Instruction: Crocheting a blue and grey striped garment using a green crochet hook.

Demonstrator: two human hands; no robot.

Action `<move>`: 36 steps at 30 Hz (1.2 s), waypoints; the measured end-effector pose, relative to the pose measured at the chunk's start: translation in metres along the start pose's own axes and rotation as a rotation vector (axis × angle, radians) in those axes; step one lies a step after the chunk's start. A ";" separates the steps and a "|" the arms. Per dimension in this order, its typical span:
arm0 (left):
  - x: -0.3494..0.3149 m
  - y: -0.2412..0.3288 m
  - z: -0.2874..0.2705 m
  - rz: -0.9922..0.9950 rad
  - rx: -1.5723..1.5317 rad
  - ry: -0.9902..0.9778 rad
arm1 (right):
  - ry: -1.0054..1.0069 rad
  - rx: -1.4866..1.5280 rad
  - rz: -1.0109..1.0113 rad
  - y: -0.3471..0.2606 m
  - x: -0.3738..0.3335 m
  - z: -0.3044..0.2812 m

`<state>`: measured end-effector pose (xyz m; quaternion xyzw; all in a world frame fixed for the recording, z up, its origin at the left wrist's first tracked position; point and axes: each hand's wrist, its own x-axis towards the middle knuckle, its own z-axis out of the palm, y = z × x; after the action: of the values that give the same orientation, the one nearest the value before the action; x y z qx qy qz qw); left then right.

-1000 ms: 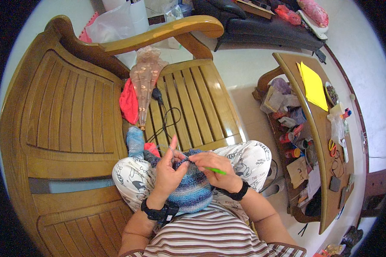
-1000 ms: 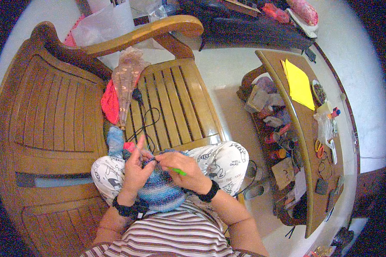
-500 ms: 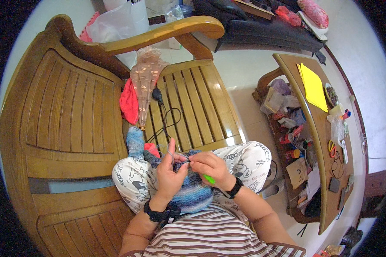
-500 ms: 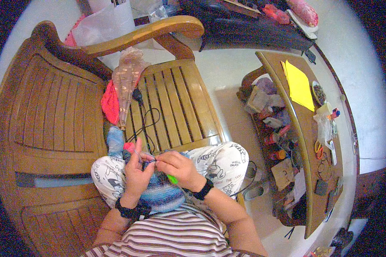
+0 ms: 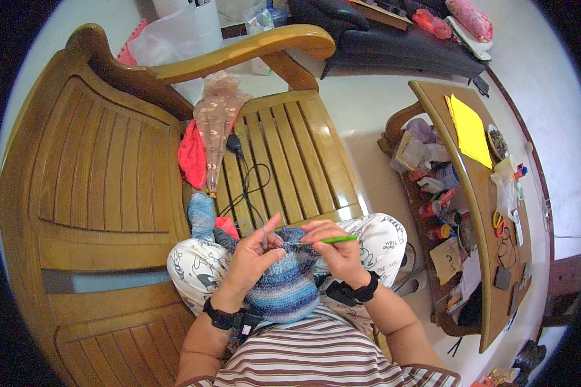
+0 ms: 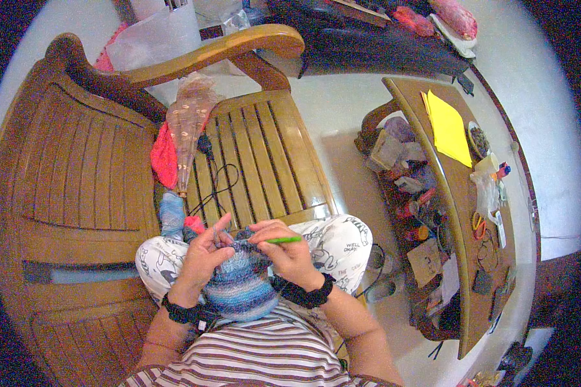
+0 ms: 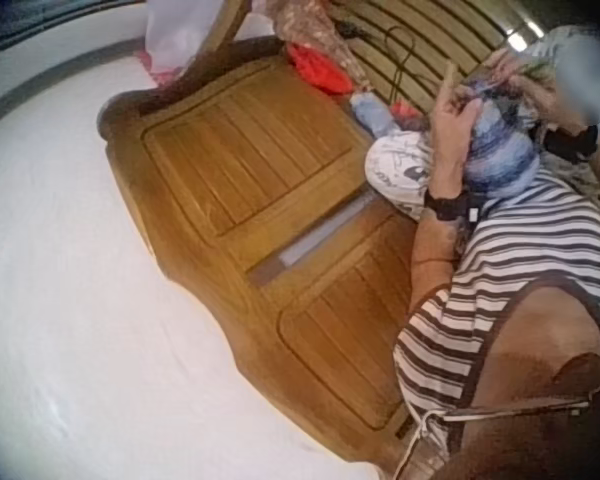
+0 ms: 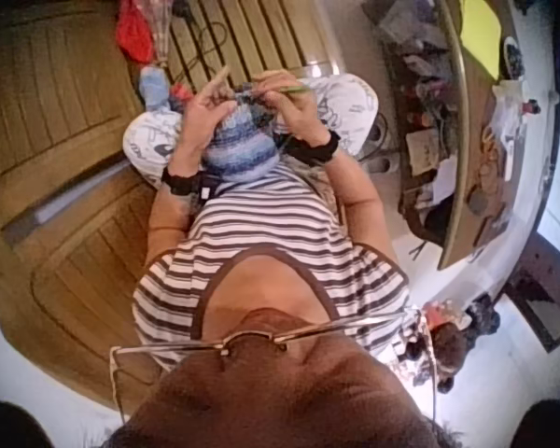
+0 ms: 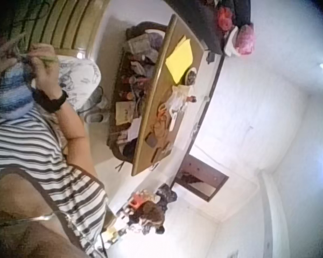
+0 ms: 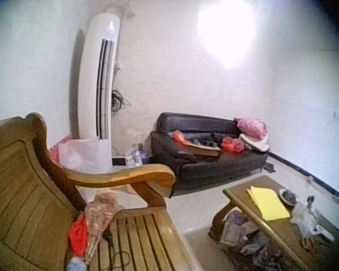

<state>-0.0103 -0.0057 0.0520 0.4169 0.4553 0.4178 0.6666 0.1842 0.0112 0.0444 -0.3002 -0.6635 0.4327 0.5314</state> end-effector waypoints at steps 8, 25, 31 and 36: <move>0.003 -0.007 0.001 0.009 -0.041 -0.039 | 0.082 0.718 0.586 0.021 -0.003 0.008; 0.030 -0.009 -0.041 -0.017 -0.493 -0.219 | 0.186 0.686 0.578 0.029 -0.001 0.007; 0.021 -0.001 -0.005 0.002 -0.108 -0.160 | 0.208 0.717 0.566 0.032 -0.002 0.003; 0.019 0.004 -0.003 -0.016 -0.056 -0.192 | 0.203 0.703 0.569 0.032 -0.005 0.004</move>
<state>-0.0091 0.0141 0.0496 0.4325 0.3809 0.3829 0.7220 0.1799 0.0206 0.0132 -0.3125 -0.3124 0.7285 0.5235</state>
